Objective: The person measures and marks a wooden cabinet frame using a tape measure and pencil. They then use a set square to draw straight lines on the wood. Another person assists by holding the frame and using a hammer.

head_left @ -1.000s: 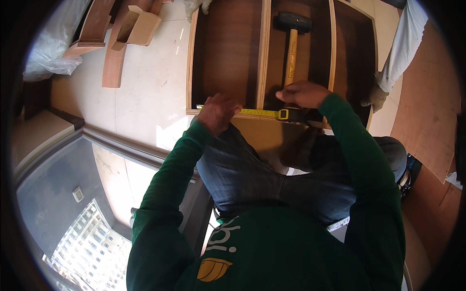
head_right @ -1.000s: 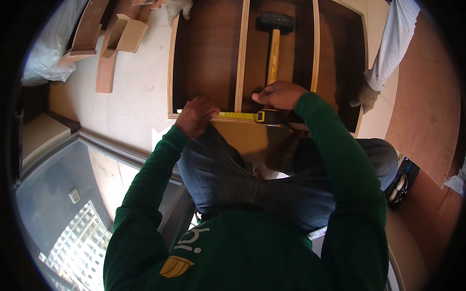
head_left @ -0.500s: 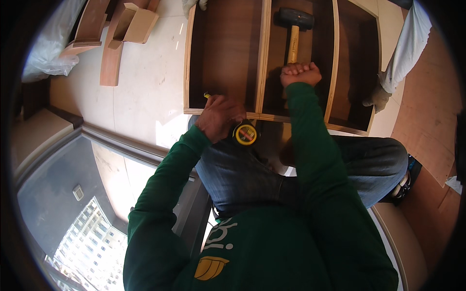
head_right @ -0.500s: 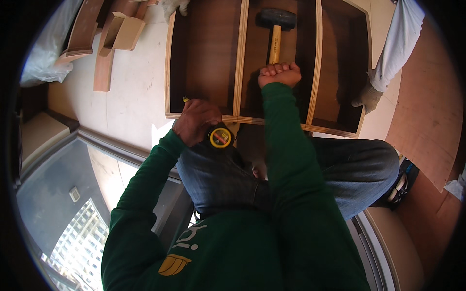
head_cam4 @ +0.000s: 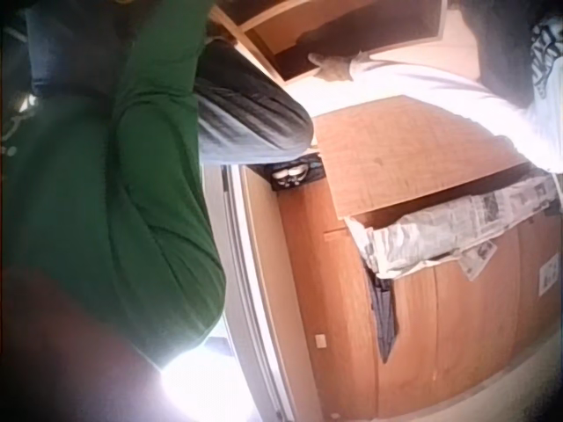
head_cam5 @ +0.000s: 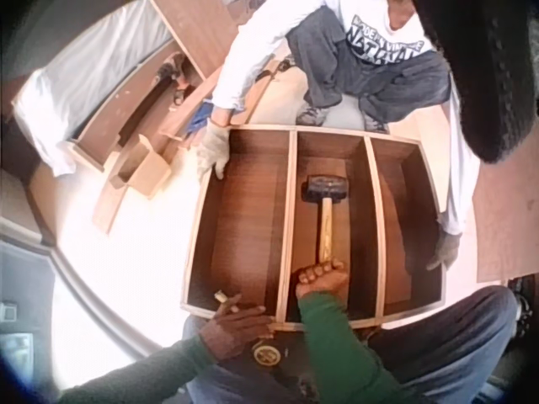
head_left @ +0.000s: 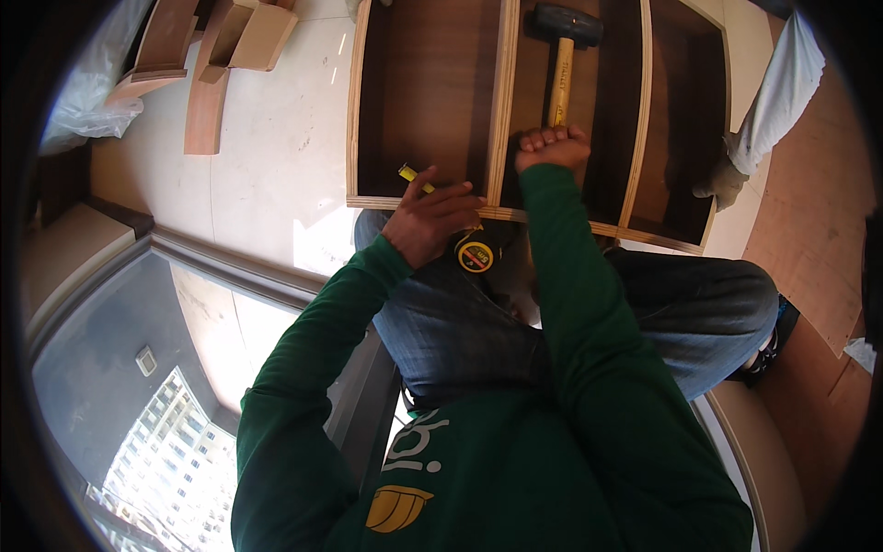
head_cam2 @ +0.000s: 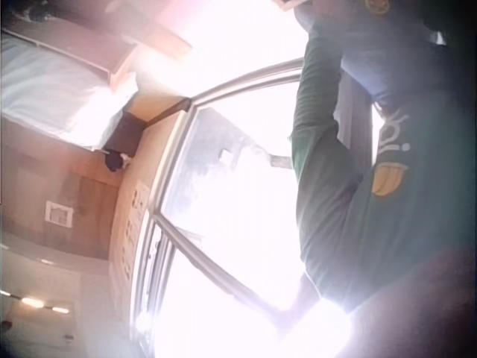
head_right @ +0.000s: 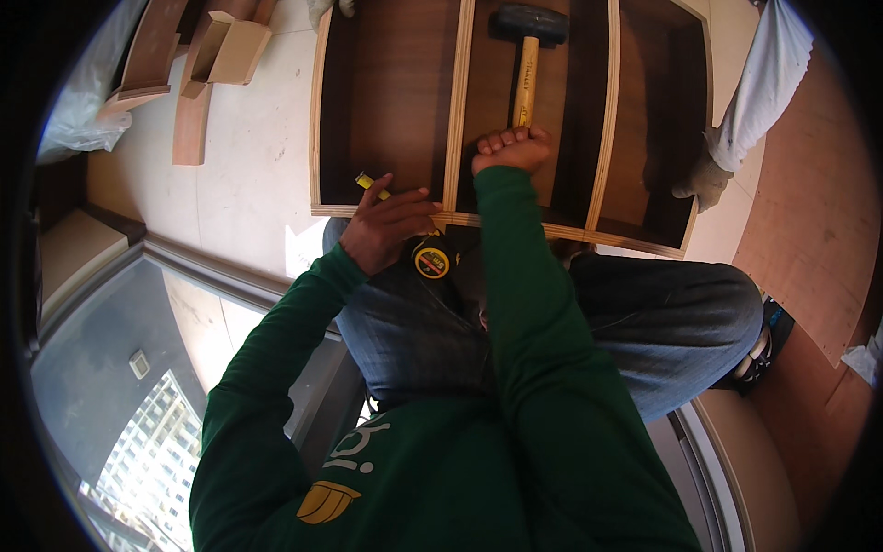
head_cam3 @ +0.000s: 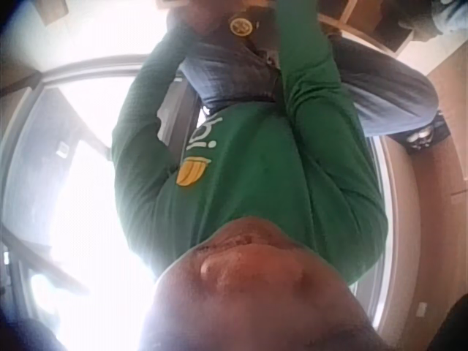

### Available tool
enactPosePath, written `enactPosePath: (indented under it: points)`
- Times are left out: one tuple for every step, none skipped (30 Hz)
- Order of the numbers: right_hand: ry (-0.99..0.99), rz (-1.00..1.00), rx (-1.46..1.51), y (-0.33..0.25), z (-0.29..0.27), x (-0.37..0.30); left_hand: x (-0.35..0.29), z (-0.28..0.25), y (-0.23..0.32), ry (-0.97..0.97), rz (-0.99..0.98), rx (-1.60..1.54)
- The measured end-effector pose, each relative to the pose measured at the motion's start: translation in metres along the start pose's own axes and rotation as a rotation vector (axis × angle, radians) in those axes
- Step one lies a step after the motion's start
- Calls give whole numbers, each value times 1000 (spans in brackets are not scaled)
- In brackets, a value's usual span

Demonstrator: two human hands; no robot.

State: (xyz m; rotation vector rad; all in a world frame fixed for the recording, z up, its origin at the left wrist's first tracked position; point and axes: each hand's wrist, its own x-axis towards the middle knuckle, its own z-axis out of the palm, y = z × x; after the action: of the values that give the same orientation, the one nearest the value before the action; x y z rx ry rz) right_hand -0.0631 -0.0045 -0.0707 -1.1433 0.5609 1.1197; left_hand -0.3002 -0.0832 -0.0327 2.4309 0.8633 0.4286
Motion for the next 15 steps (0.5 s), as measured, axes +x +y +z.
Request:
enactPosePath:
  points:
    - [16,-59,-76,-4,4,-2,1,-2,2,18,-5,5]
    - [33,-115,-153,-7,8,-7,1,-6,3,33,-14,9]
    - [-53,-252,-346,-14,11,-12,1,-10,5,32,-26,32]
    - [-146,-383,-541,-24,14,-23,1,-17,9,32,-46,57]
    - [-239,-516,-740,-30,16,-40,1,-24,14,31,-68,75]
    - [-476,-493,-1075,-38,23,-73,3,-31,19,10,-86,73]
    - [-721,-466,-1402,-45,24,-104,10,-39,22,-7,-96,74]
    - [-1016,-567,-1629,-47,13,-117,15,-44,25,-24,-116,81]
    - [-1315,-678,-1842,-53,4,-127,22,-47,26,-32,-132,74]
    - [-1303,-565,-1878,-54,-1,-136,29,-49,26,-41,-153,70]
    - [-1284,-446,-1914,-56,-7,-144,35,-49,27,-52,-173,60]
    - [-1263,-326,-1949,-56,-9,-148,40,-51,27,-71,-200,52]
    - [-1213,-303,-1983,-56,-11,-147,43,-50,24,-96,-205,32]
    - [-1161,-280,-2015,-54,-13,-144,45,-49,21,-120,-209,11]
    - [-1107,-257,-2046,-54,-16,-141,47,-48,17,-146,-211,-10]
